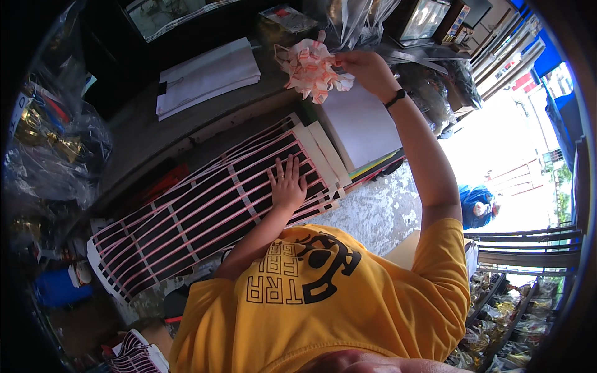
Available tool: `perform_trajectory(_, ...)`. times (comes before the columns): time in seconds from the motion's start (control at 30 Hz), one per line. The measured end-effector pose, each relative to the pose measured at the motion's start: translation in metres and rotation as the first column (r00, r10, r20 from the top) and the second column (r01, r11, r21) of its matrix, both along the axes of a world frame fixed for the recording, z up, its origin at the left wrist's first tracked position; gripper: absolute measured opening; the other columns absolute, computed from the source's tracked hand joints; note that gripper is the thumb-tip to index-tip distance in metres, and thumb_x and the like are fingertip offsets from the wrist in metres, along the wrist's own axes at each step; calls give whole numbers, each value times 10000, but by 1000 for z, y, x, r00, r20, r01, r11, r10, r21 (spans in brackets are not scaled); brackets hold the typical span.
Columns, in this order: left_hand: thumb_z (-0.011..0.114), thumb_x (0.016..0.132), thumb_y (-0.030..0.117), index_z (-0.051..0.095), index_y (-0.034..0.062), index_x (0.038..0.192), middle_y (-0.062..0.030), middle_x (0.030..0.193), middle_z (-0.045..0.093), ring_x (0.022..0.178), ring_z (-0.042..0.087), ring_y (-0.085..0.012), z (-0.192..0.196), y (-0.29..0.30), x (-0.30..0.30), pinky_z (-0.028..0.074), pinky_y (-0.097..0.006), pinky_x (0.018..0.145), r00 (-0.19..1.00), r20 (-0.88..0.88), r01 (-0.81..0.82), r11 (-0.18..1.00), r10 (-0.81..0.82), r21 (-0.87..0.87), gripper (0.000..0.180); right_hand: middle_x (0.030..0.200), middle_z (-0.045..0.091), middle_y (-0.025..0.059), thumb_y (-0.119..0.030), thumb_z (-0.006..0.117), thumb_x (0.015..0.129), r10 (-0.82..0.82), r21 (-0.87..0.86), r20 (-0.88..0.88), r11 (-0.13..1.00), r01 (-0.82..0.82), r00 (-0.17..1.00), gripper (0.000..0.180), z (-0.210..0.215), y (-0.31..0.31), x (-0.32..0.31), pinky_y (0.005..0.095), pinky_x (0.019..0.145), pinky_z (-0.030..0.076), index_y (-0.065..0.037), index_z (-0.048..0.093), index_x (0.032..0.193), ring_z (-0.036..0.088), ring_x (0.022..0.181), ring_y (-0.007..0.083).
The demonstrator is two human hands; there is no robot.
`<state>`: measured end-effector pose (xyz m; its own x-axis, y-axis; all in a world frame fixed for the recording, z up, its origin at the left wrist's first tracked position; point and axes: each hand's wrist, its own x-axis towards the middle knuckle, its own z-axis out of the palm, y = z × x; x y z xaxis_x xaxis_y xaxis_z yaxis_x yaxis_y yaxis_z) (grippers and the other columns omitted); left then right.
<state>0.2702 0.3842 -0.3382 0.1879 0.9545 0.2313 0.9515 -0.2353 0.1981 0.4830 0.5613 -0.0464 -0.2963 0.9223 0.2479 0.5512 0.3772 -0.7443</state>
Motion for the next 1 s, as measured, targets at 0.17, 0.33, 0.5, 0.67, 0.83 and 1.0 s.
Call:
perform_trajectory(0.17,408,973,371,326,108,1515,-74,1602,252,1474,179,-393,0,0,0,86,-629,1161,1000,-9,3,1000,-2,4,607,990,734,16,-155,566,954,-129,-301,-533,953,-45,836,334,-1,-11,10,232,668,442,-72,640,1269,517,728,64)
perform_trajectory(0.33,419,970,364,338,103,1506,-78,1599,259,1470,192,-391,0,0,0,101,-625,1160,1000,23,10,999,-11,35,602,928,689,12,-189,565,984,-171,-332,-629,941,-63,758,344,-11,-16,22,204,636,396,-53,600,1299,440,683,56)
perform_trajectory(0.5,425,968,371,350,111,1501,-77,1596,265,1469,202,-385,0,-1,0,105,-618,1162,999,48,-4,1000,3,13,597,822,624,-20,-230,570,990,-286,-458,-715,881,-118,637,402,-15,-20,34,190,635,394,-70,553,1358,450,683,47)
perform_trajectory(0.67,416,972,380,342,116,1505,-73,1596,264,1471,192,-383,-2,0,0,104,-621,1162,1000,21,-7,1000,7,-4,600,838,686,78,-218,544,965,-400,383,322,884,269,858,455,-26,-28,19,353,674,512,-143,492,1410,644,740,229)
perform_trajectory(0.83,409,978,384,332,126,1511,-69,1603,247,1471,191,-386,-3,0,1,102,-622,1162,999,34,-7,1000,7,4,597,877,688,162,-203,546,936,-585,568,405,763,308,703,487,-23,-32,20,461,707,534,-151,474,1415,662,791,361)
perform_trajectory(1.0,413,992,416,264,149,1538,-91,1614,207,1460,214,-410,1,-1,0,122,-636,1152,998,68,12,1000,-10,-23,626,783,652,115,-190,631,903,-514,430,46,784,447,857,362,-4,-52,10,387,639,510,-125,625,1259,636,680,282)
